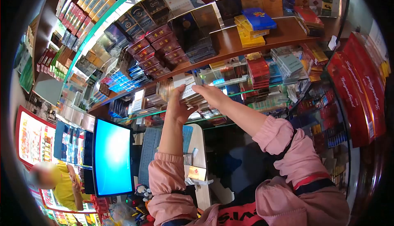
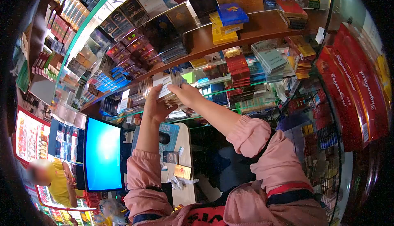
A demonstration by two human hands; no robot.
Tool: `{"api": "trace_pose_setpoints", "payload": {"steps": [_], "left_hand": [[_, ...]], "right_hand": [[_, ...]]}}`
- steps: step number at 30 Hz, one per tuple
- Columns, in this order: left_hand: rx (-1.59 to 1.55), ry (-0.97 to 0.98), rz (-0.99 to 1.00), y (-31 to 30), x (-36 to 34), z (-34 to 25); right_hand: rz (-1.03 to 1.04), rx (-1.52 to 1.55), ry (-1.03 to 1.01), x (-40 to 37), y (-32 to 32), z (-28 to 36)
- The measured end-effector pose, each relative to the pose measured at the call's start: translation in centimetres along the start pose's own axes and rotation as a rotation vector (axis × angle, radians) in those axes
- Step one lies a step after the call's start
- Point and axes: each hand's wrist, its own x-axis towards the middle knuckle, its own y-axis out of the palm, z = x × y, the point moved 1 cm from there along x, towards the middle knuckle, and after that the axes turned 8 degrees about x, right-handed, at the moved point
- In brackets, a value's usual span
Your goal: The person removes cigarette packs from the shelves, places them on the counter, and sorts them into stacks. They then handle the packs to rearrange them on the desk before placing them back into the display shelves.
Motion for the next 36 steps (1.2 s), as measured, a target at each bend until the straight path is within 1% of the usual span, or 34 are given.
{"api": "trace_pose_setpoints", "payload": {"steps": [1,2,3,5,7,9,10,11,13,15,17,18,19,21,22,25,26,29,33,34,36], "left_hand": [[0.004,0.012,-0.029,-0.4,0.5,-0.1],[-0.036,0.004,-0.017,-0.7,0.9,-0.2],[-0.038,0.004,-0.020,-1.1,1.4,0.0],[-0.075,0.057,0.009,-1.5,1.9,0.1],[-0.124,0.099,0.011,-1.4,1.8,0.4],[-0.183,0.189,-0.078,-1.3,2.0,0.6],[-0.205,0.241,-0.093,-1.2,2.1,0.8],[-0.212,0.243,-0.099,-1.1,1.8,0.9],[-0.165,0.290,-0.192,-1.2,0.6,1.5],[-0.203,0.257,-0.268,-0.8,-1.3,2.6],[-0.264,0.270,-0.329,-0.8,-1.8,4.5],[-0.307,0.211,-0.334,-0.3,-2.0,5.2],[-0.307,0.215,-0.290,0.1,-2.4,5.7],[-0.506,0.246,-0.193,0.4,-1.4,6.5],[-0.559,0.272,-0.180,0.3,-0.9,6.7],[-0.600,0.293,-0.160,0.5,-0.4,6.4],[-0.636,0.289,-0.145,0.5,-0.3,6.4],[-0.672,0.279,-0.127,0.6,0.2,6.3],[-0.720,0.273,-0.086,0.5,0.6,6.6],[-0.701,0.261,0.000,0.0,0.4,7.0],[-0.689,0.250,-0.032,-0.1,-0.8,7.3]], "right_hand": [[-0.026,-0.105,0.000,0.7,0.1,-0.3],[0.002,-0.158,-0.038,1.6,0.3,-0.6],[0.005,-0.159,-0.036,2.3,0.5,-1.0],[-0.061,-0.178,-0.078,3.3,1.0,-1.2],[-0.073,-0.178,-0.063,3.8,1.3,-1.0],[-0.101,-0.048,0.015,4.9,1.7,-1.4],[-0.115,-0.066,0.017,5.3,1.8,-1.6],[-0.108,-0.071,0.018,5.4,1.9,-1.6],[-0.115,-0.040,0.004,5.5,2.0,-1.8],[-0.102,-0.036,-0.010,6.2,2.0,-2.6],[-0.139,-0.001,-0.027,6.5,2.1,-2.9],[-0.130,0.006,-0.034,6.5,2.1,-2.8],[-0.120,-0.001,-0.033,6.4,2.3,-2.8],[-0.149,0.023,-0.105,6.3,2.7,-2.8],[-0.137,0.014,-0.105,6.3,2.8,-2.8],[-0.151,0.035,-0.088,6.1,3.0,-2.3],[-0.127,0.022,-0.033,6.3,2.9,-1.9],[-0.115,0.069,0.005,5.8,2.7,-1.0],[-0.139,-0.007,0.022,6.1,2.5,-0.7],[-0.044,0.077,0.051,6.5,2.3,-0.8],[-0.063,0.081,0.077,5.5,2.5,0.3]]}}
